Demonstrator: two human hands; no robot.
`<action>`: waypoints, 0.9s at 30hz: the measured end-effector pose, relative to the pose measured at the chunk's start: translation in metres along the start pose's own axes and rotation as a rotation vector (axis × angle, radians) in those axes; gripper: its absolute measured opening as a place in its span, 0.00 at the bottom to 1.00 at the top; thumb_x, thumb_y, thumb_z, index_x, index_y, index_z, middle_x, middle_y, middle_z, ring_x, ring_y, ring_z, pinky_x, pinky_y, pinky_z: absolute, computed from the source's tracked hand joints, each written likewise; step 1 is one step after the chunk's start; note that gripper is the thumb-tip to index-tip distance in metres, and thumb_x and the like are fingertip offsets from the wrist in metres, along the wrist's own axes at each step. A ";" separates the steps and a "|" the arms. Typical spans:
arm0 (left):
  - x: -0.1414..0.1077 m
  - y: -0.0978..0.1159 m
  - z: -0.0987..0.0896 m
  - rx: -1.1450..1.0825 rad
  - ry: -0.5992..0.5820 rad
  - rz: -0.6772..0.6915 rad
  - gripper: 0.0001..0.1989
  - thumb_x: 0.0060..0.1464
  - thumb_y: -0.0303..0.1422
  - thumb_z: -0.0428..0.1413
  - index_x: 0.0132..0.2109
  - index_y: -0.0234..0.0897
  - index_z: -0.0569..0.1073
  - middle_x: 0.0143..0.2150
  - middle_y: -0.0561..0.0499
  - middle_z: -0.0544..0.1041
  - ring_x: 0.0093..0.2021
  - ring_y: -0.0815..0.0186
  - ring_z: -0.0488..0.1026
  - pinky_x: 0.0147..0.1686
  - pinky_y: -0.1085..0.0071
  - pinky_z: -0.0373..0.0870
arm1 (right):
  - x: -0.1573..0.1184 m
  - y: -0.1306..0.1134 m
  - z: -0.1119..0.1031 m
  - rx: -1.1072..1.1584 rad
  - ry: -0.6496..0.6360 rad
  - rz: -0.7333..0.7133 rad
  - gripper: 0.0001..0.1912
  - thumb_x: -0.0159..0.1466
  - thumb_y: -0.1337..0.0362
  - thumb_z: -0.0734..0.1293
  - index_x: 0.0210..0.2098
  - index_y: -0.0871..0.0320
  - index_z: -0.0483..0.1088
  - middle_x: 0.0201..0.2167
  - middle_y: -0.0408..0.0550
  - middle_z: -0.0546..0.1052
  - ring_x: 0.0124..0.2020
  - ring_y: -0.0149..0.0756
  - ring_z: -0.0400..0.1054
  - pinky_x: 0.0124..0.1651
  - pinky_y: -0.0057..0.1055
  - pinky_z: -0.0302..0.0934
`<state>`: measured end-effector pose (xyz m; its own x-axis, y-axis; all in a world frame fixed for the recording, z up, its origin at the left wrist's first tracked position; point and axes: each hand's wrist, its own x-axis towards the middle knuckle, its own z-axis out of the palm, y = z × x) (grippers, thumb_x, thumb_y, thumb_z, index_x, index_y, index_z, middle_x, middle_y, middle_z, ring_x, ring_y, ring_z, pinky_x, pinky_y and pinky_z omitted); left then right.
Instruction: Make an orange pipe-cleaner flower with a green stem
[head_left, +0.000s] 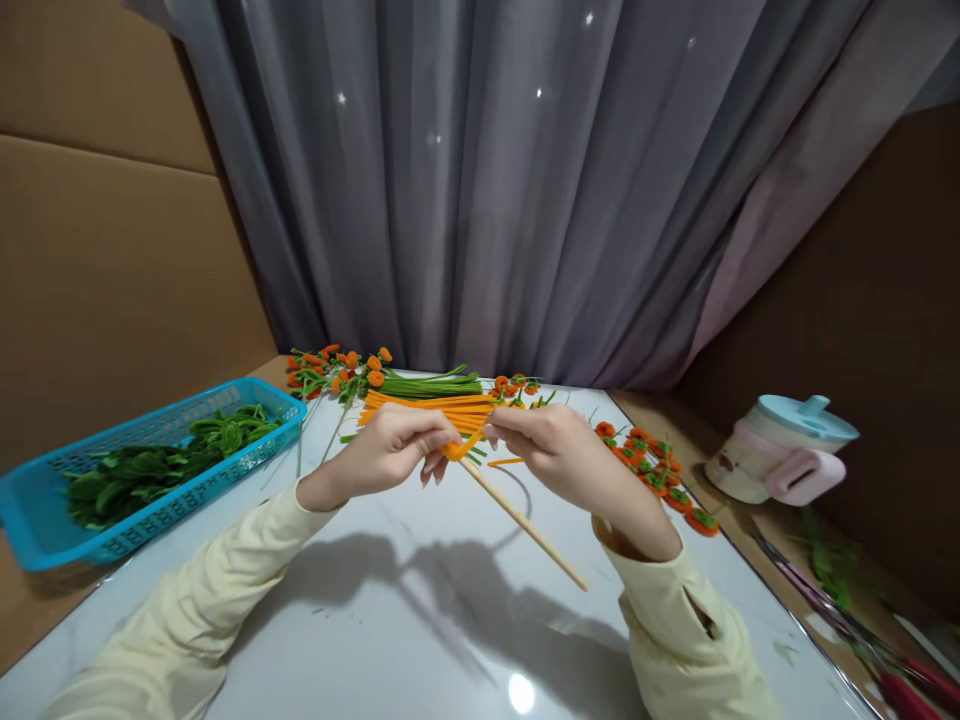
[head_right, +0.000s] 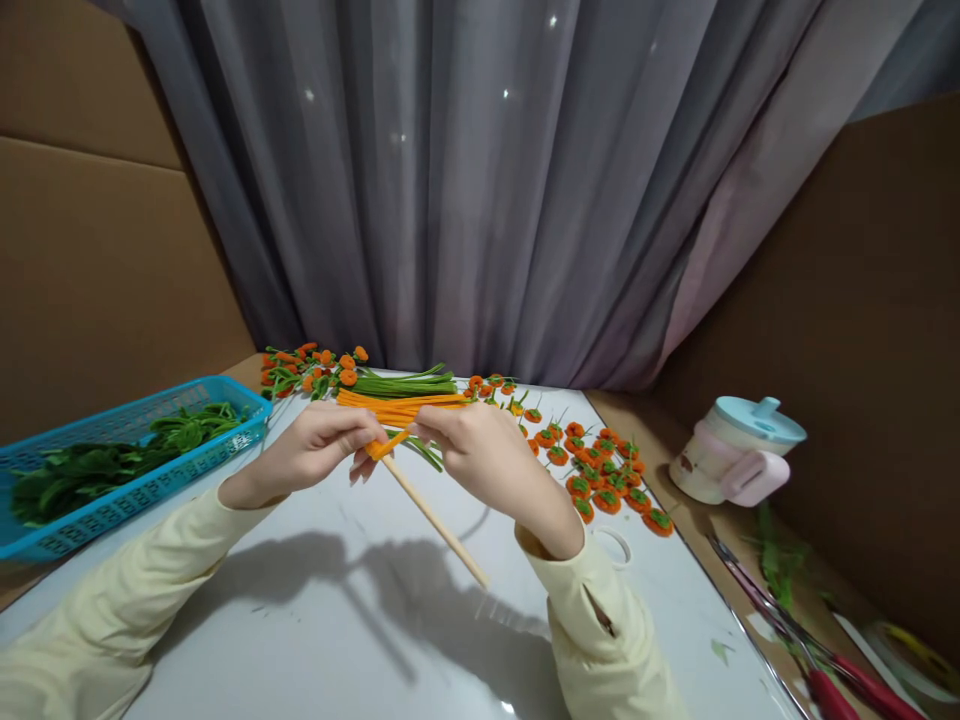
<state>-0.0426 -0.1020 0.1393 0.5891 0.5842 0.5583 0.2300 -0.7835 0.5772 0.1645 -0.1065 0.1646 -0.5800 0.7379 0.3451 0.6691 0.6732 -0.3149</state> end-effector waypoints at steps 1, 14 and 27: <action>0.000 0.000 0.001 -0.062 0.008 -0.027 0.15 0.62 0.34 0.45 0.30 0.32 0.68 0.18 0.53 0.70 0.17 0.73 0.67 0.21 0.78 0.65 | 0.002 0.002 0.001 0.042 -0.009 -0.001 0.10 0.61 0.72 0.56 0.23 0.59 0.60 0.18 0.39 0.60 0.20 0.25 0.50 0.26 0.25 0.41; 0.003 -0.017 0.010 -0.149 0.283 0.062 0.10 0.61 0.32 0.48 0.44 0.34 0.71 0.23 0.52 0.70 0.21 0.72 0.67 0.21 0.77 0.66 | 0.025 0.017 0.040 0.984 -0.281 0.124 0.13 0.62 0.59 0.58 0.25 0.60 0.62 0.14 0.37 0.59 0.15 0.24 0.47 0.18 0.23 0.40; -0.002 -0.039 0.002 0.730 0.464 0.428 0.15 0.53 0.17 0.44 0.42 0.34 0.69 0.32 0.47 0.75 0.34 0.68 0.71 0.36 0.73 0.70 | 0.020 -0.008 0.054 0.821 -0.337 0.147 0.18 0.68 0.55 0.49 0.35 0.60 0.63 0.15 0.38 0.66 0.12 0.24 0.47 0.18 0.24 0.41</action>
<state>-0.0506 -0.0731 0.1145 0.4062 0.1215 0.9057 0.5844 -0.7965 -0.1553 0.1228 -0.0944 0.1260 -0.7065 0.7076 0.0143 0.2799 0.2978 -0.9127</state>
